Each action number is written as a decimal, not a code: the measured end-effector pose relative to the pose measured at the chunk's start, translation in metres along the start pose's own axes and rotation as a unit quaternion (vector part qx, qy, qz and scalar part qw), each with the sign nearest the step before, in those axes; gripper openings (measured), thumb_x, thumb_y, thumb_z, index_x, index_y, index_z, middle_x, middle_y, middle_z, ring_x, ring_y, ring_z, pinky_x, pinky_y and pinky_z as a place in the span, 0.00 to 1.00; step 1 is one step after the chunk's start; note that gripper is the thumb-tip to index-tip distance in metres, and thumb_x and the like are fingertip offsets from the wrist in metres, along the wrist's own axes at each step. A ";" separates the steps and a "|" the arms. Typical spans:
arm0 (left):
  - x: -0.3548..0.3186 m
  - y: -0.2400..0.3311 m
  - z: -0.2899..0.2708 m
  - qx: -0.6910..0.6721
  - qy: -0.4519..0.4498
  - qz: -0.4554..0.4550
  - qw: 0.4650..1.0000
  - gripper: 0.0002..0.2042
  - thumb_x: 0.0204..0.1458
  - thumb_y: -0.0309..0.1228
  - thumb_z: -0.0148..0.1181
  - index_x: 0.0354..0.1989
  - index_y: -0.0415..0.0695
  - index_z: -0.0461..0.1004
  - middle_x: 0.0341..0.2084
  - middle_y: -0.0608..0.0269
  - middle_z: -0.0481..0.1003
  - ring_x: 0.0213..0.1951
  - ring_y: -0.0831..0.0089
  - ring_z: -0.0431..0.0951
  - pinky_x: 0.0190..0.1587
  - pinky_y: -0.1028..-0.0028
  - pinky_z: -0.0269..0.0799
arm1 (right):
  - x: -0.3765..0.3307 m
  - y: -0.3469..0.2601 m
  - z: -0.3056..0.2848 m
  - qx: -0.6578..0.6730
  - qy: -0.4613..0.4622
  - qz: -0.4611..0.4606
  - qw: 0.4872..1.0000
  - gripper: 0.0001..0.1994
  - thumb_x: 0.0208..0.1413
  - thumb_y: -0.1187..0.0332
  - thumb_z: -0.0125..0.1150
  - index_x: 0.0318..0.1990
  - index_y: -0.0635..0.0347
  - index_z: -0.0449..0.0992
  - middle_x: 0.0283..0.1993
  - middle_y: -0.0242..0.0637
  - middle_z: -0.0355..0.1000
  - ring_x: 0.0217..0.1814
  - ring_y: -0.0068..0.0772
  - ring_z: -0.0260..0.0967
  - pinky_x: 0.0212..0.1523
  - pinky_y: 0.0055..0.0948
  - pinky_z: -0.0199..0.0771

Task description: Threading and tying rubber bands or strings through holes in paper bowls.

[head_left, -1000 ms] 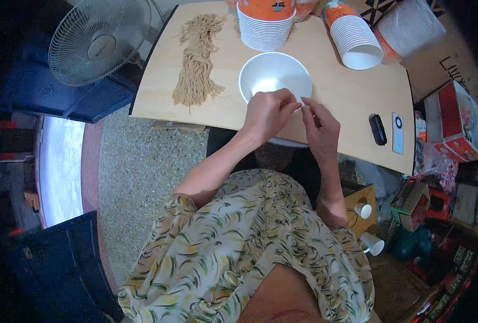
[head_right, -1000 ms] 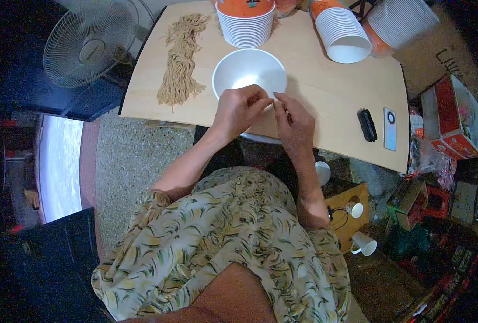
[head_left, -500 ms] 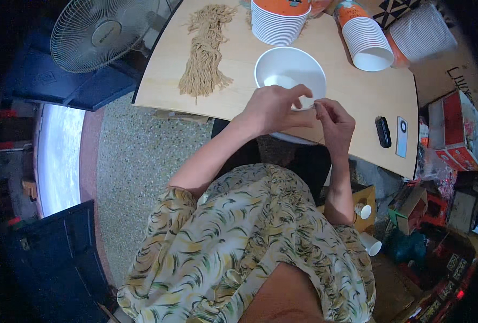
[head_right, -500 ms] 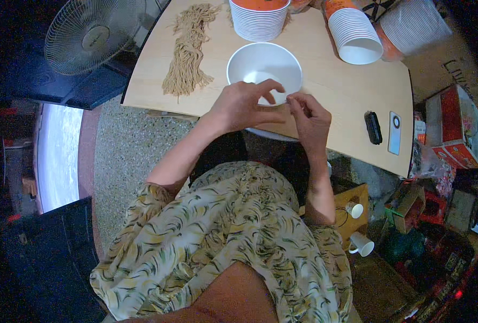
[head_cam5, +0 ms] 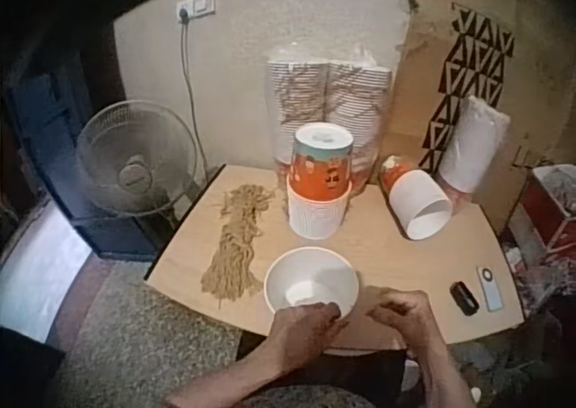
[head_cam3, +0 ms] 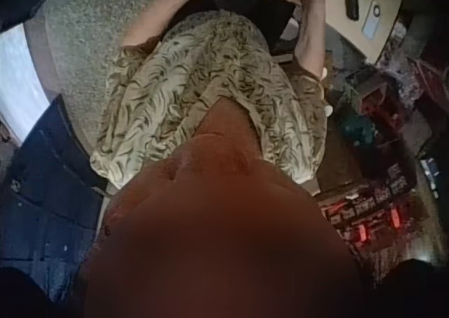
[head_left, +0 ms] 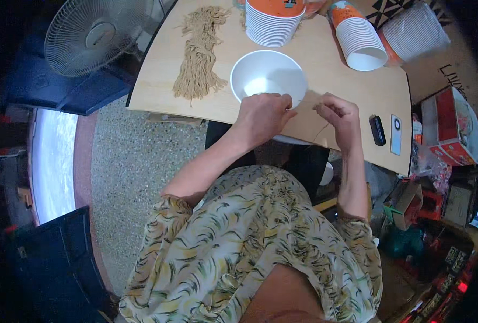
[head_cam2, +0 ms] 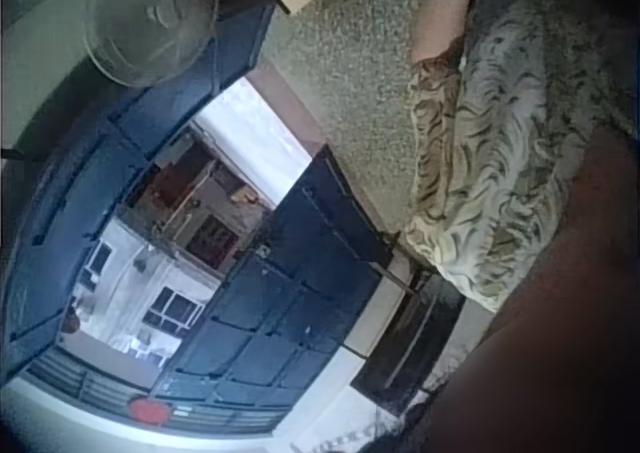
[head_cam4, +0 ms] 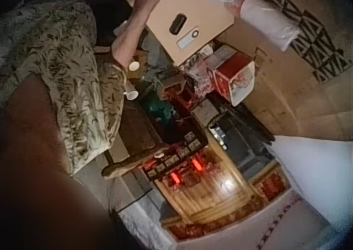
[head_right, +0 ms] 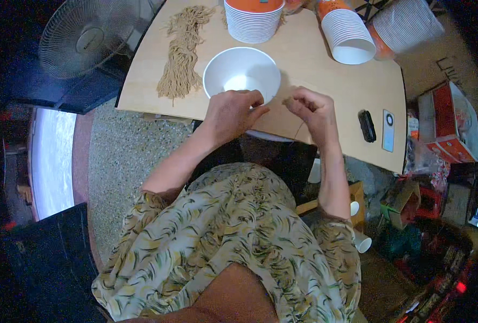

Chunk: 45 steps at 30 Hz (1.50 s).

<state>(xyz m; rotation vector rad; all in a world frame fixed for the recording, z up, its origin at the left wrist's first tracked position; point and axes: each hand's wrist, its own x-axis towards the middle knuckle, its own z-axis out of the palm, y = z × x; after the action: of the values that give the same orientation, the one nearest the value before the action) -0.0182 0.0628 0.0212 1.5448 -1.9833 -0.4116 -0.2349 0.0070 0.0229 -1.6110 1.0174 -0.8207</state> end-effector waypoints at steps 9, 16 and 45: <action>0.005 -0.012 0.003 -0.016 -0.019 -0.046 0.999 0.10 0.49 0.39 0.66 0.30 0.45 0.79 0.21 0.56 0.79 0.27 0.59 0.81 0.30 0.63 0.75 | 0.031 -0.005 -0.020 0.240 0.047 0.074 0.967 0.05 0.56 0.74 0.60 0.37 0.66 0.78 0.25 0.26 0.70 0.21 0.09 0.55 0.20 0.14 0.48; 0.049 -0.019 -0.009 -0.240 0.019 -0.013 0.970 0.14 0.56 0.32 0.62 0.49 0.42 0.76 0.42 0.57 0.78 0.37 0.69 0.81 0.37 0.70 0.78 | 0.039 -0.028 -0.021 0.026 0.015 -0.018 0.999 0.05 0.58 0.75 0.60 0.40 0.67 0.77 0.33 0.32 0.76 0.36 0.19 0.73 0.39 0.18 0.73; 0.090 -0.008 -0.006 -0.505 -0.238 -0.124 0.820 0.11 0.62 0.33 0.56 0.44 0.38 0.77 0.32 0.68 0.78 0.31 0.86 0.74 0.35 0.86 0.70 | 0.032 -0.033 -0.050 -0.054 -0.052 -0.098 0.992 0.02 0.55 0.74 0.60 0.32 0.63 0.76 0.25 0.20 0.66 0.28 0.08 0.60 0.29 0.14 0.63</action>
<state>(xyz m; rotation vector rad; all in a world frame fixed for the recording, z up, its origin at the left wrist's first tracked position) -0.0223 -0.0246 0.0444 0.9994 -1.3821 -1.7647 -0.2588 -0.0379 0.0681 -1.8486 0.8515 -0.8128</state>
